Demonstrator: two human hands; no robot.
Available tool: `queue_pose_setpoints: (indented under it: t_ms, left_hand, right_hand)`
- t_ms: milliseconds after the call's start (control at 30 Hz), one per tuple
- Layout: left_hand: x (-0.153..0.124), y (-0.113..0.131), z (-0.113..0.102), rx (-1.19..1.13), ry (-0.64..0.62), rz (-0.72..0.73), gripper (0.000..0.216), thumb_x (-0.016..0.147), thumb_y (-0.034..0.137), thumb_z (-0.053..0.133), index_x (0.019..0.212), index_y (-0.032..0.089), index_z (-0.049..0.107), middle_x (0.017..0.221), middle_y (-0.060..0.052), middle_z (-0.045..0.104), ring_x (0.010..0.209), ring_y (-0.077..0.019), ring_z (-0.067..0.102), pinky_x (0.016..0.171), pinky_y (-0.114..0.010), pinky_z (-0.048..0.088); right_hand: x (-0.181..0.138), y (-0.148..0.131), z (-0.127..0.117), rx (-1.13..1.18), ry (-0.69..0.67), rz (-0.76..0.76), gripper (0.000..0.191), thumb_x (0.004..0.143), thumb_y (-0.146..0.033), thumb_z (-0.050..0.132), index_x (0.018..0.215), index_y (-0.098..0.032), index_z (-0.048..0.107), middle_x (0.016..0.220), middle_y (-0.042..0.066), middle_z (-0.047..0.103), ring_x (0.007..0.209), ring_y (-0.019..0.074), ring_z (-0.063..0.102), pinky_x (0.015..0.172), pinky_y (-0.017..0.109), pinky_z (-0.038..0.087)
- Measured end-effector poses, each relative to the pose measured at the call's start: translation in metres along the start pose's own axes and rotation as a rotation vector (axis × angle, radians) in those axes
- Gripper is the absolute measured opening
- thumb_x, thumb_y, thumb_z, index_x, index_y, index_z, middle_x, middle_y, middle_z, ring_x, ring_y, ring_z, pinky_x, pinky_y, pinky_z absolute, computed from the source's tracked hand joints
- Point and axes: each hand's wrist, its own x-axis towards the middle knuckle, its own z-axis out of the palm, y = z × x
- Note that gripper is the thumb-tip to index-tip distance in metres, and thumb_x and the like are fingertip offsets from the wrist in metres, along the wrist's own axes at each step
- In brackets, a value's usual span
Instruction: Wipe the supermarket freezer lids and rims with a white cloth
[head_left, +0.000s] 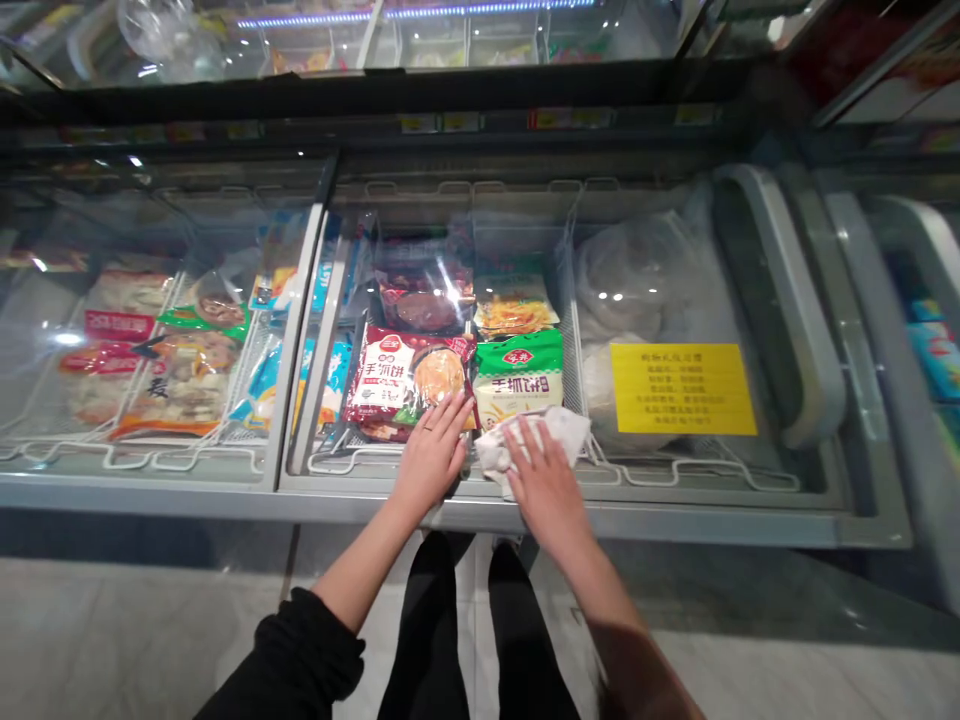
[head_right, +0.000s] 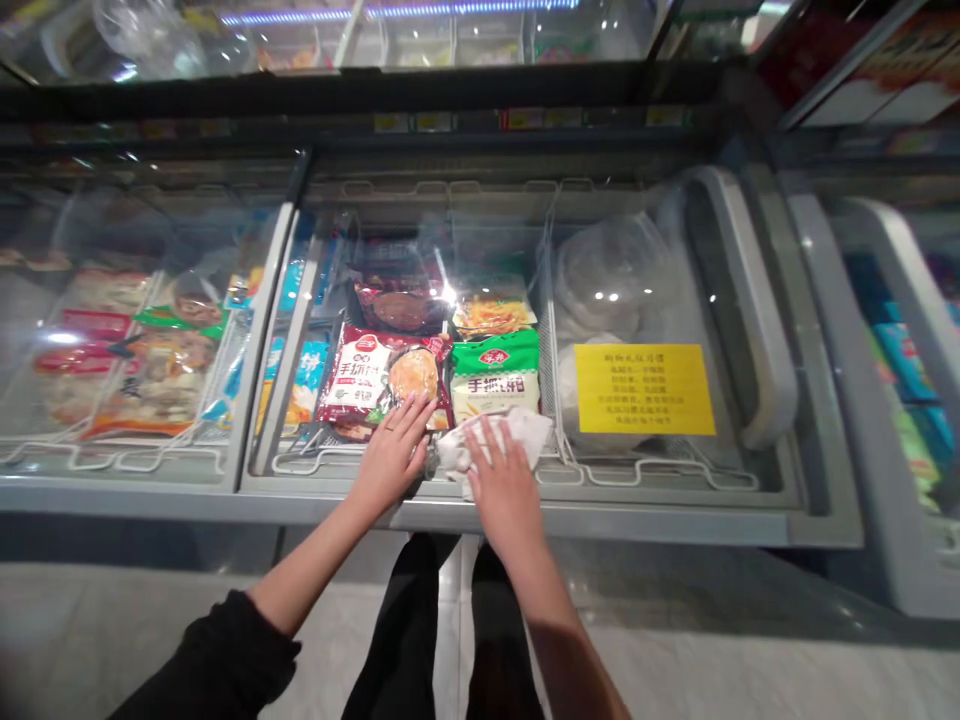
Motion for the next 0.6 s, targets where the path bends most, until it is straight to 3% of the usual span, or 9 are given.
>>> queue_pose_setpoints:
  t_ms: [133, 233, 367, 533, 600]
  left_hand:
    - [0.0, -0.004, 0.002, -0.006, -0.009, 0.009, 0.068, 0.101, 0.011, 0.043, 0.167, 0.024, 0.035, 0.172, -0.006, 0.039, 0.161, -0.0246, 0.035, 0.129, -0.046, 0.037]
    - [0.001, -0.005, 0.004, -0.009, -0.002, 0.009, 0.066, 0.103, 0.013, 0.042, 0.167, 0.025, 0.034, 0.172, -0.007, 0.039, 0.16, -0.0247, 0.036, 0.128, -0.048, 0.038]
    - [0.001, -0.004, 0.005, -0.007, 0.008, -0.003, 0.064, 0.106, 0.016, 0.041, 0.168, 0.026, 0.032, 0.171, -0.006, 0.04, 0.161, -0.0248, 0.034, 0.128, -0.049, 0.038]
    - [0.0, -0.003, 0.005, -0.002, -0.001, -0.01, 0.063, 0.106, 0.016, 0.041, 0.168, 0.027, 0.032, 0.171, -0.006, 0.04, 0.162, -0.0237, 0.032, 0.13, -0.049, 0.036]
    - [-0.001, -0.003, 0.004, -0.001, -0.003, -0.02, 0.064, 0.106, 0.016, 0.041, 0.168, 0.027, 0.032, 0.171, -0.005, 0.04, 0.162, -0.0232, 0.032, 0.13, -0.048, 0.036]
  right_hand:
    - [0.02, -0.035, -0.004, 0.112, -0.031, -0.178, 0.066, 0.103, -0.025, 0.053, 0.167, -0.031, 0.037, 0.176, 0.0, 0.031, 0.163, 0.0278, 0.028, 0.129, 0.053, 0.034]
    - [0.017, -0.02, -0.007, 0.119, -0.032, -0.168, 0.065, 0.105, -0.028, 0.051, 0.168, -0.031, 0.035, 0.176, 0.0, 0.031, 0.163, 0.0259, 0.027, 0.13, 0.051, 0.033]
    - [-0.01, 0.046, -0.012, 0.037, -0.012, 0.005, 0.063, 0.108, -0.032, 0.043, 0.17, -0.028, 0.031, 0.176, 0.004, 0.03, 0.163, 0.0288, 0.026, 0.129, 0.053, 0.033]
    - [-0.052, 0.154, -0.025, -0.034, 0.073, 0.224, 0.071, 0.111, -0.043, 0.033, 0.173, -0.018, 0.009, 0.178, 0.014, 0.022, 0.165, 0.0357, 0.02, 0.128, 0.06, 0.033]
    - [-0.058, 0.18, -0.028, -0.029, 0.094, 0.293, 0.075, 0.11, -0.047, 0.031, 0.173, -0.013, 0.008, 0.178, 0.018, 0.021, 0.165, 0.0382, 0.018, 0.128, 0.062, 0.033]
